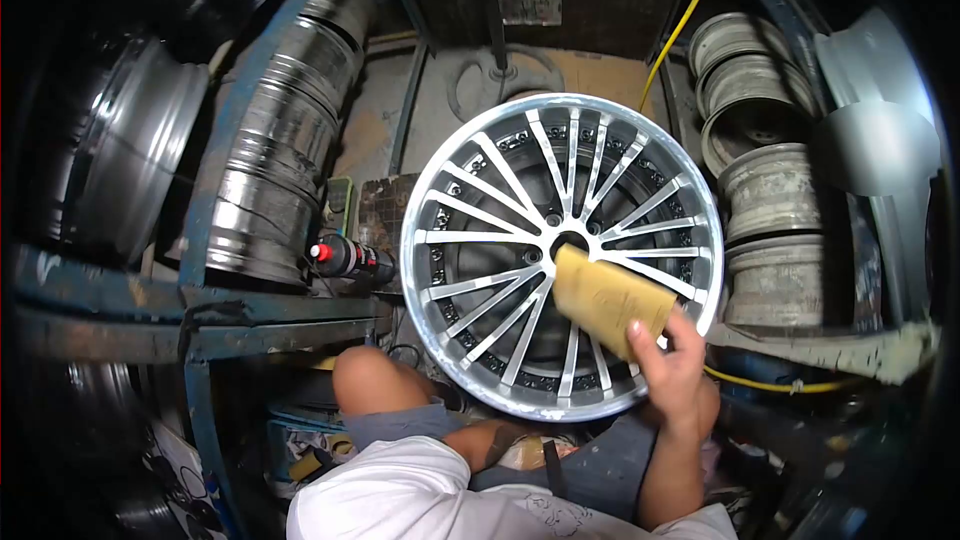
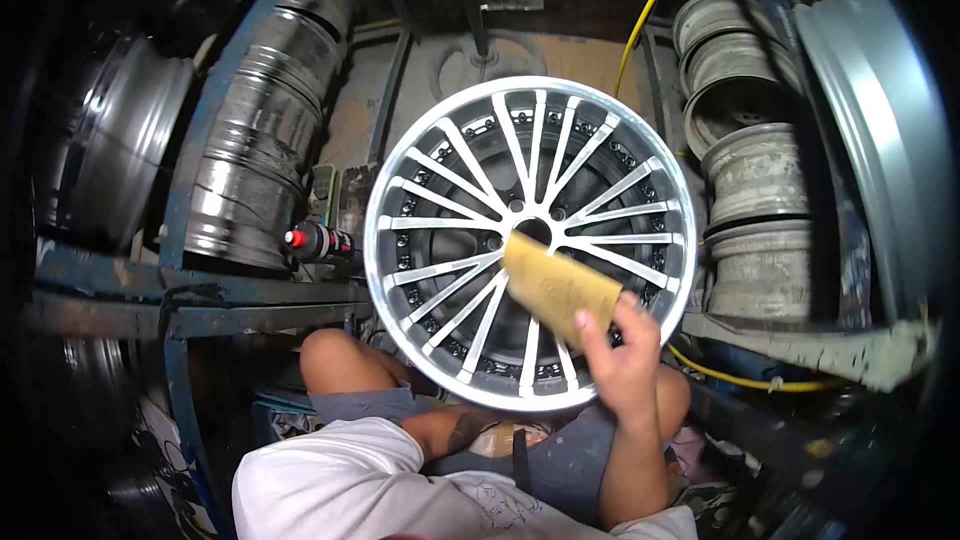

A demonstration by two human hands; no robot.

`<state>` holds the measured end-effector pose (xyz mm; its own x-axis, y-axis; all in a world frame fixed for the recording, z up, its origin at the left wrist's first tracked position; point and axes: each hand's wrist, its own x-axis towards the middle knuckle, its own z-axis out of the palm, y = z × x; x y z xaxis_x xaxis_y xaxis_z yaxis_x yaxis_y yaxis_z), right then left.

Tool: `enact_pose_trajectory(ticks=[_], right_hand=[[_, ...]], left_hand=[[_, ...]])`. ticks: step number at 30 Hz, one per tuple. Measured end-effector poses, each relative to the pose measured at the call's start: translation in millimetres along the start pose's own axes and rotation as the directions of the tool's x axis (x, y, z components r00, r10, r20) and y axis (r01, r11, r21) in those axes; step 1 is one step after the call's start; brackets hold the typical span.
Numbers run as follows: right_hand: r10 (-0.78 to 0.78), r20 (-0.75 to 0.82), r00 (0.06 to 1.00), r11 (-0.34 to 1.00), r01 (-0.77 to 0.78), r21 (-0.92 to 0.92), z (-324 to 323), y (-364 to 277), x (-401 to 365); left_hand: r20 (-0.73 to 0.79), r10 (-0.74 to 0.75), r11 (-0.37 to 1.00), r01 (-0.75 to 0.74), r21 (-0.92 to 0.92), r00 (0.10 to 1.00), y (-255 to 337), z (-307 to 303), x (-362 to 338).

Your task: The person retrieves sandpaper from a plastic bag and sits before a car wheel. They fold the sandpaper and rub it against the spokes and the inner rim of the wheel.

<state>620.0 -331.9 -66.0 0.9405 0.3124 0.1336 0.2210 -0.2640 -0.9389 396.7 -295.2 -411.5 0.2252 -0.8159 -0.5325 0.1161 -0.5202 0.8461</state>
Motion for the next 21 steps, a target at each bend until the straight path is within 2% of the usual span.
enact_pose_trajectory(ticks=[1, 3, 4, 5, 6, 7, 8, 9, 10, 11, 12, 13, 15, 16, 17, 19, 20, 21], right_hand=[[0.005, -0.050, 0.999, 1.000, -0.003, 0.031, -1.5, 3.6, -9.3], [0.064, -0.197, 0.978, 0.974, -0.019, 0.226, -8.5, -7.9, -24.5], [-0.032, -0.334, 0.942, 0.968, 0.113, 0.225, -13.8, -5.0, -21.5], [-0.100, -0.456, 0.884, 0.956, 0.213, 0.204, -21.1, 1.7, -27.8], [-0.082, -0.510, 0.856, 0.949, 0.223, 0.222, -31.1, 3.7, -35.5], [-0.072, -0.567, 0.820, 0.939, 0.248, 0.239, -41.1, 7.3, -45.2], [-0.075, -0.607, 0.791, 0.927, 0.279, 0.250, -52.0, 12.1, -56.0], [-0.082, -0.641, 0.763, 0.914, 0.314, 0.258, -63.6, 16.3, -68.4], [-0.039, -0.644, 0.764, 0.937, 0.251, 0.241, -77.2, 20.4, -86.7], [0.015, -0.663, 0.748, 0.946, 0.204, 0.252, -84.8, 23.4, -106.3], [0.067, -0.680, 0.730, 0.950, 0.161, 0.267, -90.4, 27.1, -124.7], [0.112, -0.695, 0.710, 0.950, 0.128, 0.284, -96.5, 27.4, -139.6], [0.298, -0.700, 0.648, 0.864, 0.128, 0.487, -108.8, 21.5, -169.1], [0.386, -0.670, 0.635, 0.838, 0.063, 0.542, -112.4, 17.7, -182.8], [0.397, -0.643, 0.655, 0.828, 0.046, 0.558, -113.2, 25.7, -192.4], [0.409, -0.605, 0.683, 0.813, 0.029, 0.582, -118.7, 55.1, -207.2], [0.403, -0.610, 0.683, 0.808, 0.048, 0.587, -118.7, 63.7, -214.6], [0.391, -0.625, 0.675, 0.804, 0.080, 0.589, -115.7, 69.5, -220.1]], left_hand=[[0.020, 0.011, 1.000, -0.011, 0.008, 1.000, -5.5, 4.3, -2.1], [0.068, 0.064, 0.998, -0.065, 0.008, 0.996, -9.2, 1.3, -6.2], [0.105, 0.100, 0.995, -0.101, 0.004, 0.989, -7.8, -3.8, -7.2], [0.067, 0.173, 0.985, -0.172, -0.017, 0.983, 2.0, -15.9, -10.4], [-0.011, 0.252, 0.968, -0.252, -0.014, 0.968, 13.4, -22.8, -11.8], [-0.152, 0.293, 0.956, -0.291, 0.040, 0.944, 27.8, -27.9, -17.0], [-0.446, 0.295, 0.954, -0.233, 0.190, 0.845, 61.5, -32.6, -34.9], [-0.642, 0.080, 0.995, -0.099, 0.005, 0.763, 83.1, -39.4, -42.6], [-0.795, 0.004, 0.947, -0.257, -0.192, 0.606, 99.3, -39.0, -46.3], [-0.780, -0.088, 0.819, -0.400, -0.410, 0.619, 116.3, -46.5, -49.4], [-0.762, -0.058, 0.749, -0.476, -0.460, 0.645, 146.7, -57.2, -70.9], [-0.629, -0.119, 0.563, -0.470, -0.680, 0.768, 183.5, -66.3, -96.7], [-0.660, -0.007, 0.646, -0.500, -0.577, 0.751, 225.2, -76.4, -105.0], [-0.658, 0.015, 0.831, -0.376, -0.411, 0.753, 239.4, -81.8, -105.7], [-0.679, -0.029, 0.912, -0.258, -0.318, 0.734, 264.8, -81.1, -121.6], [-0.683, 0.021, 0.846, -0.377, -0.377, 0.731, 231.1, -89.3, -74.6], [-0.640, 0.080, 0.784, -0.445, -0.433, 0.764, 237.8, -91.9, -82.1], [-0.641, 0.038, 0.807, -0.402, -0.432, 0.767, 233.8, -97.7, -79.6]])
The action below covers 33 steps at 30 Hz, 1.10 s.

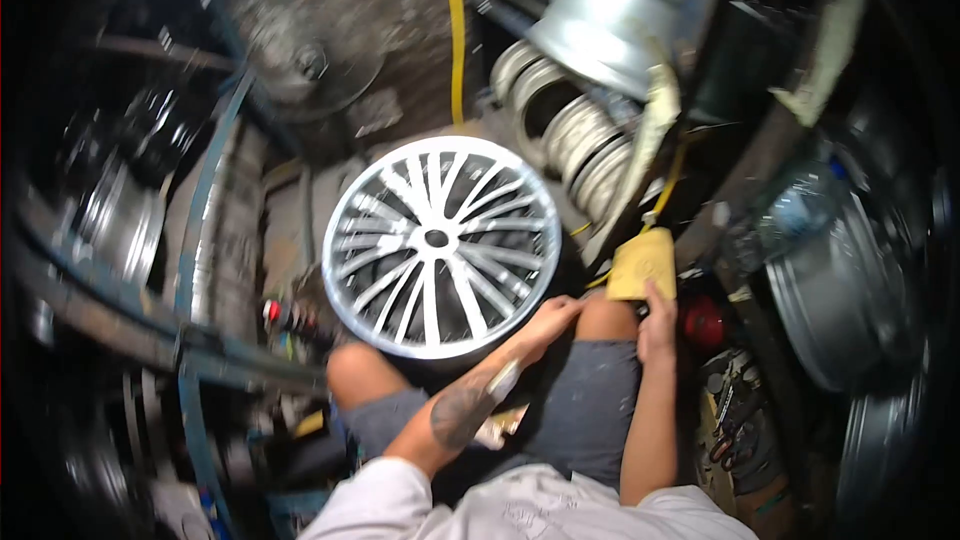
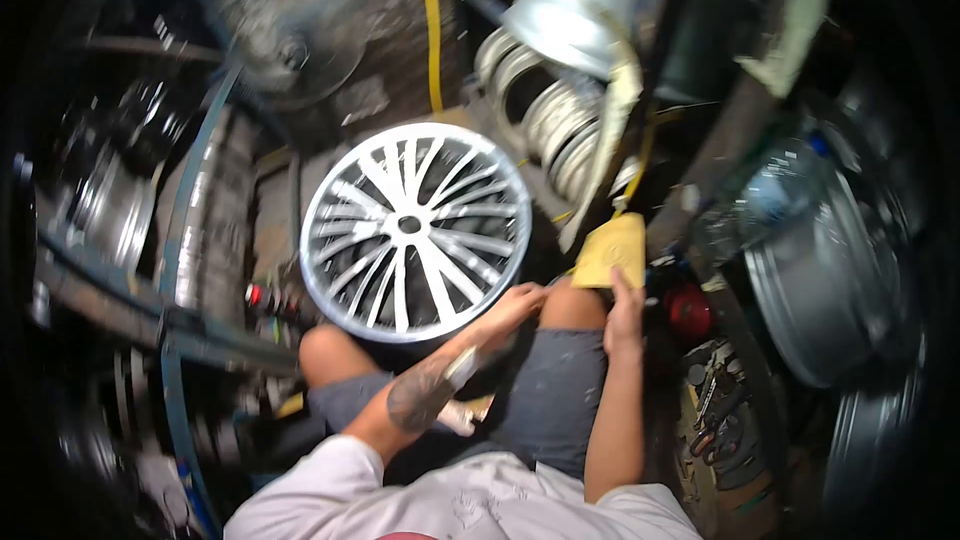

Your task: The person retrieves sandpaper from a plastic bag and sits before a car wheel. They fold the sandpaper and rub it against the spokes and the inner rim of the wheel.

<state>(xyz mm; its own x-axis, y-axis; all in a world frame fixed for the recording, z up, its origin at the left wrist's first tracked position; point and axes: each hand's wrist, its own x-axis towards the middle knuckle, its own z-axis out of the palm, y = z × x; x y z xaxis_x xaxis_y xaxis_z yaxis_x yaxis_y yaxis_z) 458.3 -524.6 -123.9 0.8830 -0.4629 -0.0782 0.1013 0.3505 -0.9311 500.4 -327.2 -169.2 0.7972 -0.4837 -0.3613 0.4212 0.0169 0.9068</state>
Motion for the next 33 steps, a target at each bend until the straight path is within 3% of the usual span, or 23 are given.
enact_pose_trajectory(ticks=[1, 4, 6, 8, 9, 10, 11, 12, 13, 14, 16, 18, 19, 20, 22, 23, 25, 26, 28, 29, 31, 32, 33], right_hand=[[-0.026, 0.036, 0.999, 0.999, 0.024, 0.049, -5.5, 0.8, -1.4], [0.003, 0.033, 0.999, 0.979, -0.009, 0.201, -6.4, -4.0, -14.1], [-0.003, 0.066, 0.998, 0.962, -0.016, 0.274, -3.7, -10.7, -22.6], [-0.132, 0.067, 0.989, 0.973, 0.117, 0.200, 6.5, -15.6, -30.0], [-0.067, 0.068, 0.995, 0.991, 0.058, 0.124, 8.4, -22.9, -39.1], [-0.112, 0.085, 0.990, 0.990, 0.104, 0.094, 11.4, -23.5, -44.7], [-0.098, 0.071, 0.993, 0.994, 0.102, -0.046, 21.6, -41.4, -60.3], [-0.026, 0.159, 0.987, 0.998, 0.035, -0.050, 26.8, -54.1, -69.7], [-0.121, 0.271, 0.955, 0.979, 0.159, -0.124, 20.6, -53.6, -68.0], [-0.215, 0.335, 0.917, 0.910, 0.313, -0.272, 7.2, -47.0, -67.7], [-0.289, 0.382, 0.878, 0.908, 0.377, -0.181, 18.2, -58.0, -88.1], [-0.154, 0.426, 0.892, 0.958, 0.241, -0.158, 24.5, -60.6, -95.2], [-0.091, 0.484, 0.870, 0.984, 0.154, -0.092, 27.3, -54.8, -86.9], [-0.064, 0.490, 0.869, 0.990, 0.116, -0.075, 45.3, -53.2, -88.0], [-0.157, 0.599, 0.785, 0.932, 0.319, -0.174, 54.4, -22.2, -65.9], [-0.271, 0.692, 0.669, 0.713, 0.623, -0.323, 60.2, -19.9, -55.7], [-0.016, 0.733, 0.680, 0.909, 0.315, -0.273, 102.2, -37.5, -72.3], [0.055, 0.750, 0.659, 0.970, 0.143, -0.197, 109.6, -29.0, -71.1], [0.027, 0.777, 0.629, 0.956, 0.210, -0.204, 122.5, -30.8, -69.8], [-0.070, 0.771, 0.632, 0.921, 0.338, -0.193, 130.3, -43.0, -71.0], [-0.122, 0.623, 0.772, 0.923, 0.319, -0.215, 115.4, -37.3, -77.3], [-0.002, 0.558, 0.830, 0.925, 0.214, -0.315, 86.6, -38.9, -78.9], [0.026, 0.529, 0.848, 0.886, 0.225, -0.405, 58.2, -33.4, -85.0]], left_hand=[[0.076, -0.025, 0.997, 0.031, -0.074, 0.997, 3.7, -5.5, 4.1], [0.035, 0.064, 0.972, -0.070, 0.226, 0.997, 52.5, 6.4, -20.2], [0.104, 0.137, 0.951, -0.160, 0.266, 0.985, 60.9, 17.5, -40.6], [0.283, 0.188, 0.943, -0.254, 0.216, 0.940, 80.3, 43.9, -76.3], [0.395, 0.193, 0.847, -0.356, 0.395, 0.898, 100.1, 60.6, -102.2], [0.537, 0.337, 0.677, -0.595, 0.433, 0.773, 85.2, 74.4, -107.3], [0.637, 0.281, 0.477, -0.680, 0.557, 0.718, 94.2, 82.2, -118.4], [0.630, 0.258, 0.442, -0.669, 0.597, 0.733, 87.6, 84.7, -129.1], [0.641, 0.278, 0.417, -0.691, 0.590, 0.715, 69.6, 78.8, -126.5], [0.611, 0.369, 0.380, -0.714, 0.588, 0.700, 64.4, 66.4, -131.2], [0.515, 0.436, 0.374, -0.669, 0.643, 0.738, 70.0, 29.9, -146.8], [0.337, 0.404, 0.465, -0.508, 0.725, 0.851, 98.2, -8.3, -174.3], [0.262, 0.442, 0.535, -0.487, 0.690, 0.858, 101.4, -27.5, -176.7], [0.193, 0.313, 0.691, -0.363, 0.625, 0.930, 119.8, -45.4, -185.7], [0.055, 0.686, 0.596, -0.604, 0.530, 0.725, 90.6, -80.7, -169.7], [-0.001, 0.602, 0.732, -0.552, 0.400, 0.798, 89.9, -87.6, -170.6], [-0.090, 0.375, 0.913, -0.350, 0.211, 0.923, 110.8, -99.7, -176.7], [-0.081, 0.381, 0.925, -0.379, 0.035, 0.921, 103.3, -108.6, -168.4], [-0.107, 0.426, 0.903, -0.417, 0.099, 0.898, 114.9, -124.0, -164.4], [-0.113, 0.368, 0.925, -0.375, -0.053, 0.923, 116.2, -132.7, -162.8], [-0.217, 0.357, 0.931, -0.365, -0.001, 0.909, 126.8, -149.9, -167.1], [-0.271, 0.339, 0.932, -0.361, -0.031, 0.901, 130.2, -160.8, -169.5], [-0.326, 0.438, 0.896, -0.435, 0.088, 0.838, 127.9, -174.1, -168.7]])
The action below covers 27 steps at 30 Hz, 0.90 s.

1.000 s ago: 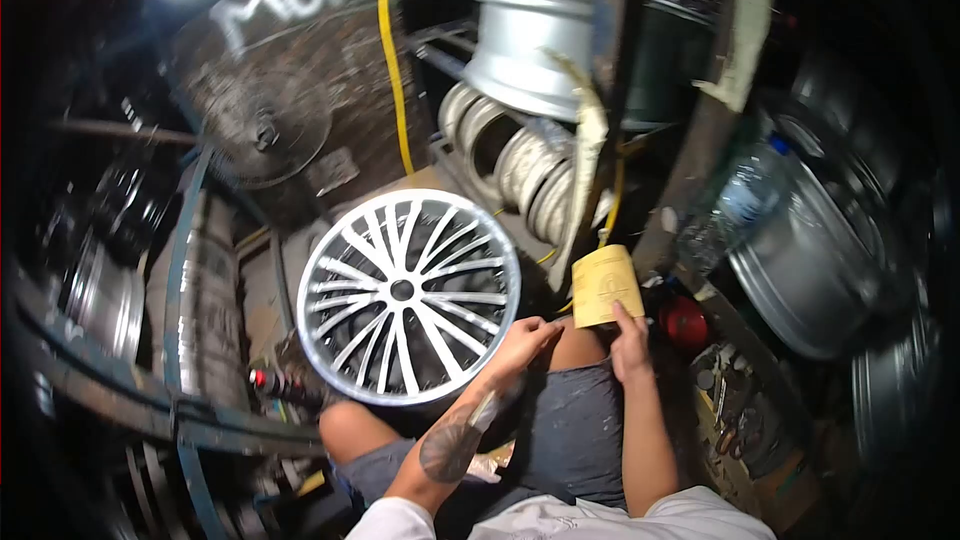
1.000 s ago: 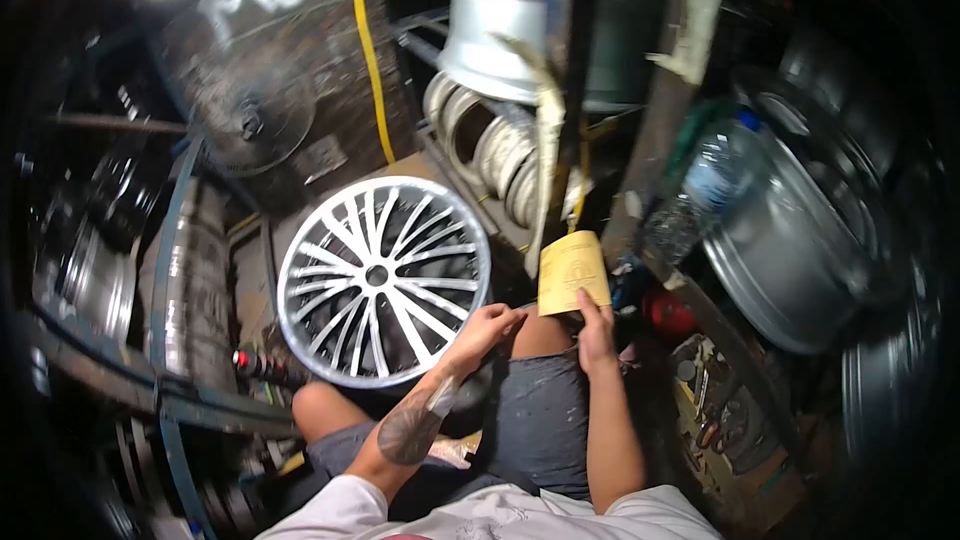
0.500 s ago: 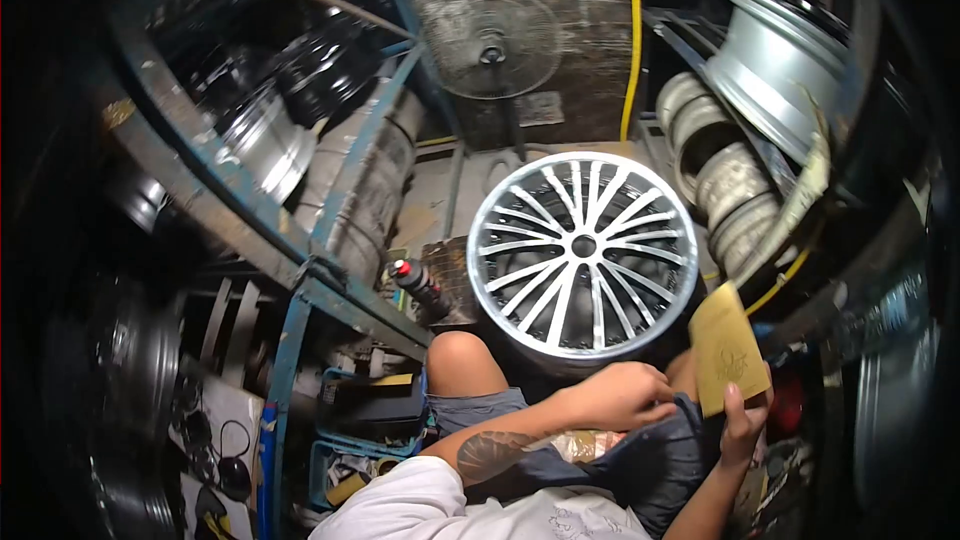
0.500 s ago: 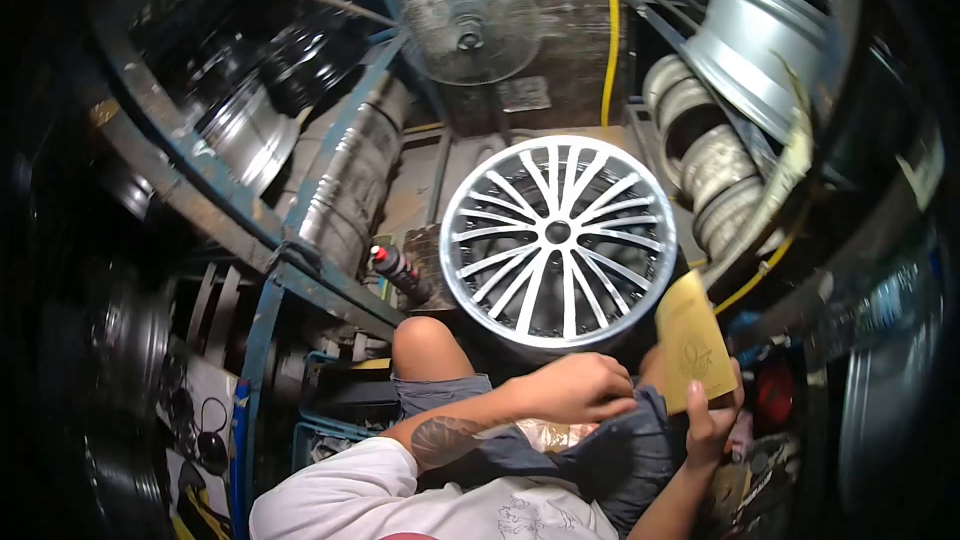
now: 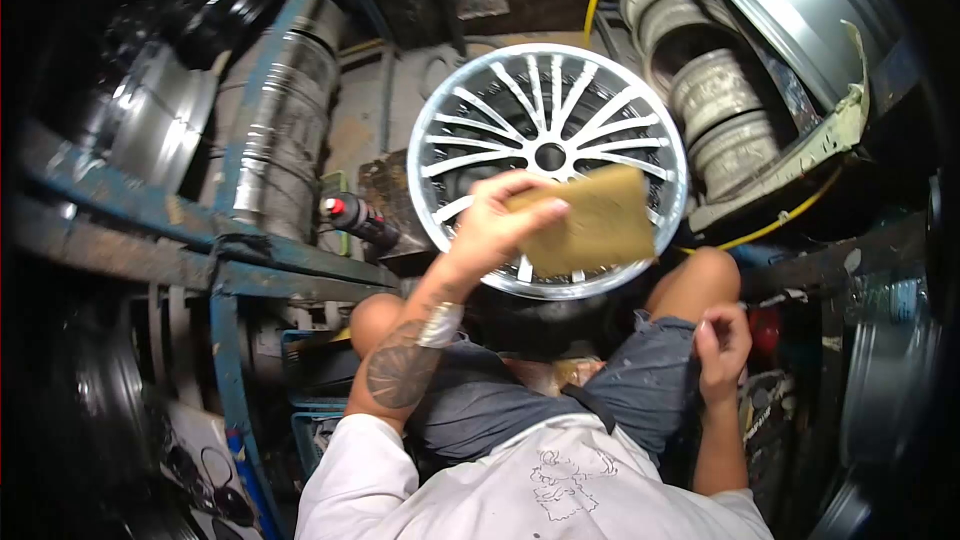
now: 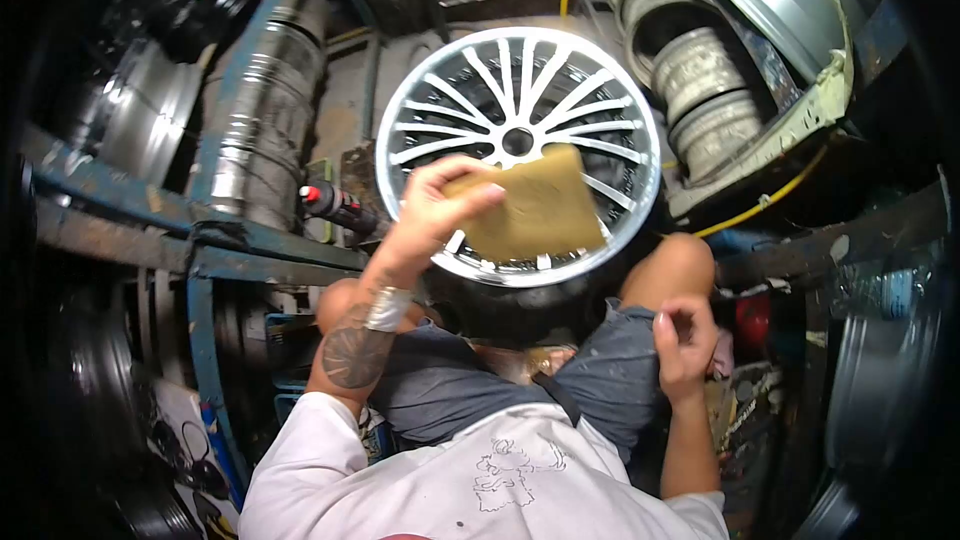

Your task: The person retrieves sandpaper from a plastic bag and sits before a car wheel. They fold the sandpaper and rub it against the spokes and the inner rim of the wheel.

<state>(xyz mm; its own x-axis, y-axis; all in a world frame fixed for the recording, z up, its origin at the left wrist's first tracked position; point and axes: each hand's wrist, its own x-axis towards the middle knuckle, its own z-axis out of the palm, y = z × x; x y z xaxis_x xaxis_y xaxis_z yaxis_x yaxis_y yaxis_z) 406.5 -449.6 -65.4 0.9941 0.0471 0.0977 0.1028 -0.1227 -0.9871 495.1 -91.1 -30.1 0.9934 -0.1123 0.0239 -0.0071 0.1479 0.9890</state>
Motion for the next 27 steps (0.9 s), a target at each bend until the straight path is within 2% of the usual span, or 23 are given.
enact_pose_trajectory(ticks=[1, 2, 3, 4, 5, 6, 7, 8, 9, 11, 14, 16, 19, 23, 25, 27], right_hand=[[0.097, 0.031, 0.995, 0.982, -0.091, -0.168, -6.8, -11.9, -21.3], [0.100, 0.115, 0.988, 0.921, -0.048, -0.386, -30.5, 13.9, -49.8], [0.357, 0.109, 0.928, 0.836, -0.265, -0.480, -51.4, 23.1, -85.3], [0.446, 0.112, 0.888, 0.812, -0.349, -0.467, -76.9, 53.8, -132.0], [0.682, 0.081, 0.727, 0.678, -0.586, -0.444, -102.7, 73.2, -182.8], [0.715, 0.187, 0.673, 0.626, -0.498, -0.600, -120.7, 84.5, -235.0], [0.871, 0.297, 0.392, 0.491, -0.670, -0.557, -140.0, 121.3, -298.5], [0.940, 0.301, 0.162, 0.312, -0.765, -0.563, -135.3, 116.1, -328.1], [0.963, 0.271, 0.016, 0.166, -0.825, -0.541, -125.0, 100.9, -342.0], [0.977, 0.202, -0.066, 0.037, -0.883, -0.469, -111.5, 78.6, -350.4], [0.987, 0.158, -0.028, 0.034, -0.926, -0.377, -92.2, 50.8, -338.7], [0.989, 0.145, 0.023, 0.071, -0.940, -0.335, -83.3, 35.5, -326.0], [0.985, 0.136, 0.108, 0.144, -0.948, -0.284, -75.5, 10.2, -304.9], [0.969, 0.151, 0.197, 0.227, -0.947, -0.225, -68.7, -16.1, -269.0], [0.951, 0.141, 0.277, 0.302, -0.931, -0.206, -61.0, -24.8, -238.0], [0.904, 0.109, 0.414, 0.428, -0.877, -0.219, -41.0, -22.1, -200.4]], left_hand=[[-0.066, 0.002, 1.000, -0.002, 0.001, 0.998, -9.0, -15.1, 2.8], [-0.144, -0.035, 0.997, 0.025, -0.069, 0.989, -9.6, -22.7, 0.8], [-0.208, -0.063, 0.991, 0.036, -0.132, 0.976, -20.9, -34.8, -0.8], [-0.264, -0.095, 0.983, 0.048, -0.178, 0.960, -24.8, -43.1, -4.6], [-0.302, -0.108, 0.976, 0.043, -0.215, 0.947, -25.3, -48.0, -8.2], [-0.323, -0.095, 0.973, 0.020, -0.229, 0.942, -29.5, -53.9, -10.9], [-0.341, -0.079, 0.972, -0.004, -0.236, 0.937, -32.5, -57.8, -11.5], [-0.356, -0.072, 0.975, -0.010, -0.224, 0.932, -29.9, -57.5, -11.7], [-0.363, -0.064, 0.979, -0.012, -0.202, 0.929, -30.4, -58.5, -11.7], [-0.377, -0.046, 0.987, -0.017, -0.163, 0.925, -32.9, -61.3, -8.6], [-0.375, -0.038, 0.994, -0.005, -0.113, 0.926, -29.7, -62.0, -5.3], [-0.387, -0.010, 0.994, -0.031, -0.101, 0.922, -30.1, -62.2, -0.8], [-0.387, -0.055, 0.996, 0.026, -0.081, 0.921, -26.8, -60.4, 4.9], [-0.349, -0.040, 0.998, 0.023, -0.051, 0.936, -36.2, -61.7, 13.4], [-0.336, -0.058, 0.998, 0.041, -0.056, 0.940, -34.1, -58.4, 12.0], [-0.336, -0.030, 0.999, 0.014, -0.050, 0.941, -33.2, -54.7, 11.4]])
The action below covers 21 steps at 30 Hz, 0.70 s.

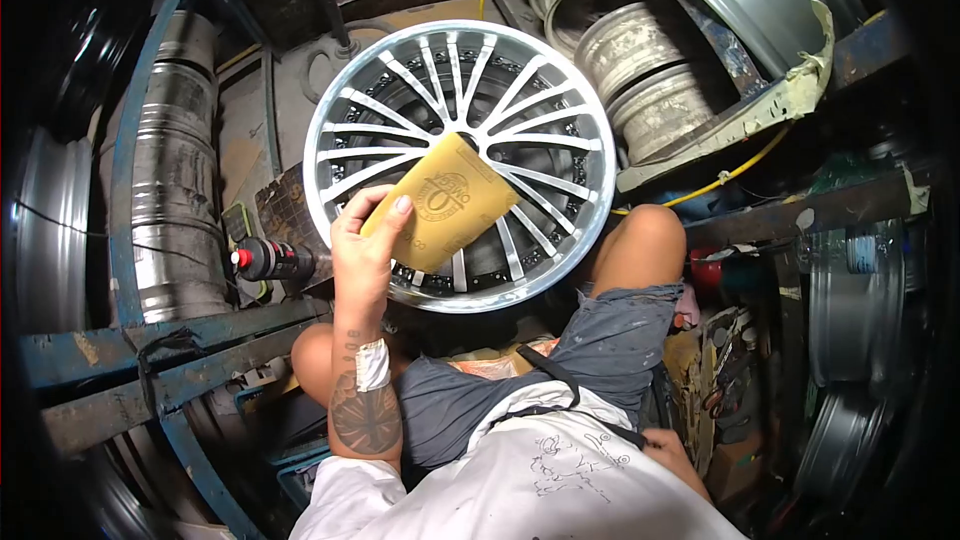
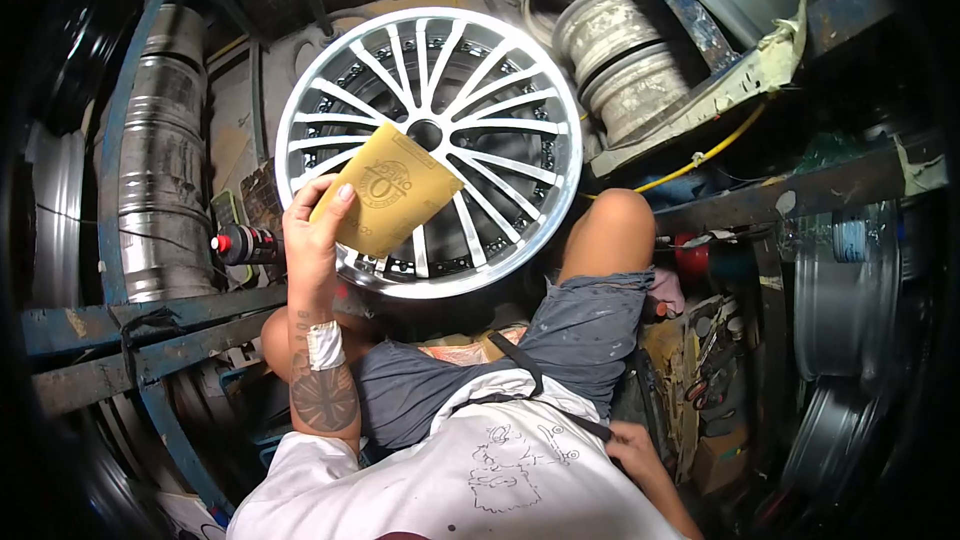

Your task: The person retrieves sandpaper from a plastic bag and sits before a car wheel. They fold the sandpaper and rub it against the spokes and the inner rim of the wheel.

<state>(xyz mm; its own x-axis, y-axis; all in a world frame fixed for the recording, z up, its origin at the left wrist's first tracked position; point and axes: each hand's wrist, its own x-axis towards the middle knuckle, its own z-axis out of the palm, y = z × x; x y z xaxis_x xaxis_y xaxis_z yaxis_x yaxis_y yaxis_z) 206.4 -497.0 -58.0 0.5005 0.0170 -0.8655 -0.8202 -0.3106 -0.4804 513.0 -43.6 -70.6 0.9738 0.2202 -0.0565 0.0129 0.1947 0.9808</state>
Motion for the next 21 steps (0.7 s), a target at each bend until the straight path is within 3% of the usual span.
enact_pose_trajectory(ticks=[3, 4, 5, 6, 7, 8, 9, 10, 11, 13, 15, 17, 20, 21], right_hand=[[-0.335, 0.038, 0.942, 0.942, 0.335, -0.012, 34.5, -41.4, 65.5], [-0.440, 0.116, 0.891, 0.865, 0.455, -0.210, 51.6, -58.0, 89.2], [-0.347, 0.233, 0.908, 0.910, 0.387, -0.152, 76.1, -87.5, 101.0], [-0.241, 0.391, 0.888, 0.813, 0.405, -0.419, 96.3, -142.6, 102.5], [-0.351, 0.525, 0.775, 0.522, 0.627, -0.578, 120.6, -137.4, 130.8], [-0.188, 0.693, 0.696, 0.482, 0.680, -0.553, 141.3, -160.9, 137.1], [-0.012, 0.764, 0.645, 0.397, 0.704, -0.589, 167.1, -169.5, 144.9], [-0.085, 0.848, 0.524, 0.404, 0.796, -0.451, 185.8, -162.8, 152.1], [-0.141, 0.915, 0.379, 0.516, 0.816, -0.259, 204.8, -154.4, 159.9], [0.013, 0.990, 0.141, 0.484, 0.866, -0.130, 252.3, -139.0, 160.1], [0.139, 0.975, -0.172, 0.604, 0.795, 0.055, 305.5, -122.9, 142.6], [-0.174, 0.836, -0.521, 0.695, 0.537, 0.479, 339.7, -94.3, 122.4], [0.001, 0.922, -0.387, 0.775, 0.583, 0.243, 319.2, -117.2, 134.0], [-0.051, 0.982, -0.184, 0.747, 0.645, 0.160, 294.1, -122.2, 141.4]], left_hand=[[-0.009, 0.028, 1.000, -0.028, -0.015, 1.000, 1.0, -3.4, 1.1], [-0.022, 0.029, 0.999, -0.029, -0.024, 0.999, 0.5, -4.8, 1.4], [-0.031, 0.033, 0.999, -0.034, -0.034, 0.999, 0.8, -4.6, 2.1], [-0.036, 0.039, 0.998, -0.041, -0.045, 0.999, 1.4, -3.7, 3.1], [-0.029, 0.039, 0.998, -0.040, -0.046, 0.999, 2.0, -2.6, 3.4], [-0.023, 0.036, 0.998, -0.037, -0.042, 0.999, -0.2, -2.0, 3.4], [-0.014, 0.034, 0.999, -0.035, -0.036, 0.999, -3.8, -1.4, 5.1], [-0.001, 0.032, 0.999, -0.032, -0.032, 0.999, -7.9, 0.0, 7.3], [0.010, 0.036, 0.999, -0.036, -0.025, 0.999, -12.7, 0.5, 8.3], [0.025, 0.006, 1.000, -0.006, 0.009, 1.000, -17.9, 2.6, 8.4], [0.038, -0.014, 1.000, 0.013, 0.010, 0.999, -23.9, 5.7, 4.1], [0.061, -0.030, 0.999, 0.027, 0.045, 0.998, -30.1, 5.6, 1.8], [0.083, -0.062, 0.995, 0.055, 0.081, 0.995, -36.0, 7.7, 0.5], [0.088, -0.068, 0.995, 0.061, 0.081, 0.994, -36.7, 8.3, -1.0]])
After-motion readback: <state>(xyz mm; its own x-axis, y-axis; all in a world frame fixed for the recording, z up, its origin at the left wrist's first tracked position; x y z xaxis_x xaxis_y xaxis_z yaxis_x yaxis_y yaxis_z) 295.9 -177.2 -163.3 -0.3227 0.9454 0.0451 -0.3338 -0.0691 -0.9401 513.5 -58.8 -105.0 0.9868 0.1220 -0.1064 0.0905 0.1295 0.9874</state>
